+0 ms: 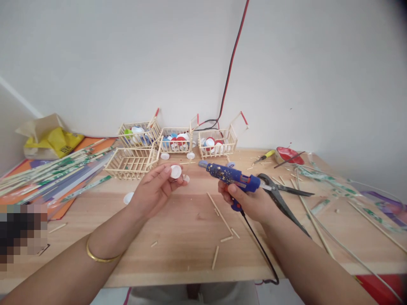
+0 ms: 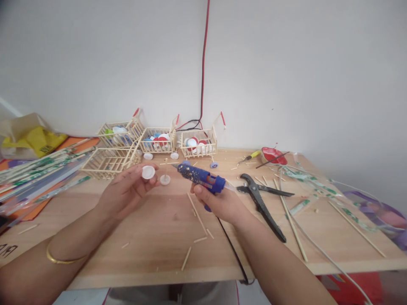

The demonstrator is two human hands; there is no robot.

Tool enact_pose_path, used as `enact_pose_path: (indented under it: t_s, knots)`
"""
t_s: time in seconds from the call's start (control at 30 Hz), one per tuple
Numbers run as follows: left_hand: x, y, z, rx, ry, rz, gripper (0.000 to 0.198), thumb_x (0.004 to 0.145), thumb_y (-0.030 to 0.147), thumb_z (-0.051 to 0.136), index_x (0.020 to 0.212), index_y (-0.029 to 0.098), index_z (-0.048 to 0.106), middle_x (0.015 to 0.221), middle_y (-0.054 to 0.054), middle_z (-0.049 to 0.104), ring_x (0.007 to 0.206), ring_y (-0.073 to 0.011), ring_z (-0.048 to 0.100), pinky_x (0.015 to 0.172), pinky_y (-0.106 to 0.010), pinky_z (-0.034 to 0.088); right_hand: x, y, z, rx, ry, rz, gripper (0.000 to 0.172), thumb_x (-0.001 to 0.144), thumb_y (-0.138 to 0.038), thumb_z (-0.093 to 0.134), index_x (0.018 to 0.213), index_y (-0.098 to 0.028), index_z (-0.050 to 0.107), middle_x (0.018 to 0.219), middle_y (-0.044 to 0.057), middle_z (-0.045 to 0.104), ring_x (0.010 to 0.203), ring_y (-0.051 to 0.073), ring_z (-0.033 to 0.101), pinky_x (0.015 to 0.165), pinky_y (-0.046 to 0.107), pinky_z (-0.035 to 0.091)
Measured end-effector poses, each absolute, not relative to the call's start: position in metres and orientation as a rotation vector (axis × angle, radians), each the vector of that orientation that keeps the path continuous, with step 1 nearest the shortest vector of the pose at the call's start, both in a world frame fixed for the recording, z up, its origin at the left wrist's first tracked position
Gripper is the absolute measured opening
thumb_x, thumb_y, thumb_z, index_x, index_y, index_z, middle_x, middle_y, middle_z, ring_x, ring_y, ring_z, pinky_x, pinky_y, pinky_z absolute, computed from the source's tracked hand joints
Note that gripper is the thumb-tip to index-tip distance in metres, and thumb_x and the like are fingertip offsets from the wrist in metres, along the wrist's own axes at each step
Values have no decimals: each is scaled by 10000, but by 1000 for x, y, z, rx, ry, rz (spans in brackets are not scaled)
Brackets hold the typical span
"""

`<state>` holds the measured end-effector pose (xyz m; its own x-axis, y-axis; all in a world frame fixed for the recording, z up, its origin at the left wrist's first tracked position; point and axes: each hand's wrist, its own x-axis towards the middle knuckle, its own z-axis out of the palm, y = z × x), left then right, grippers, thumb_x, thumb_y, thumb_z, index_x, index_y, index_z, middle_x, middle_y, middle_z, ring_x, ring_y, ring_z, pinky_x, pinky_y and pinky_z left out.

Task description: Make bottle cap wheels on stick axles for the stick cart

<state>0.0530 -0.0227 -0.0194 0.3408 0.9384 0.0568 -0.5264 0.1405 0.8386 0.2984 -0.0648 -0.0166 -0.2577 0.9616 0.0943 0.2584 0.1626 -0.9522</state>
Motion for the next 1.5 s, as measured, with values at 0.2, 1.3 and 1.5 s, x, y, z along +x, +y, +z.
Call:
enact_pose_path:
  t_s: [0.2, 1.3, 1.5]
  knots:
    - [54, -27, -16, 831, 478, 1016, 193, 843, 269, 595, 886, 100, 678, 672, -28, 564, 630, -100, 515, 617, -214, 490, 297, -74, -17, -1065, -1692, 1322, 427, 801, -603, 556, 902, -190, 587, 730, 15, 525, 565, 102, 461, 484, 227, 367]
    - [59, -35, -20, 730, 506, 889, 210, 789, 195, 676, 989, 134, 658, 890, -64, 666, 753, -138, 635, 741, -280, 545, 287, -75, -5, -1164, -1863, 1158, 323, 810, -479, 607, 752, -180, 499, 649, -36, 423, 576, 90, 377, 512, 209, 315]
    - [59, -35, -20, 732, 506, 892, 222, 787, 191, 679, 998, 126, 654, 866, -62, 664, 754, -140, 634, 744, -283, 545, 286, -76, -4, -1186, -1845, 1151, 327, 802, -484, 612, 752, -176, 513, 650, -34, 435, 575, 88, 383, 514, 205, 327]
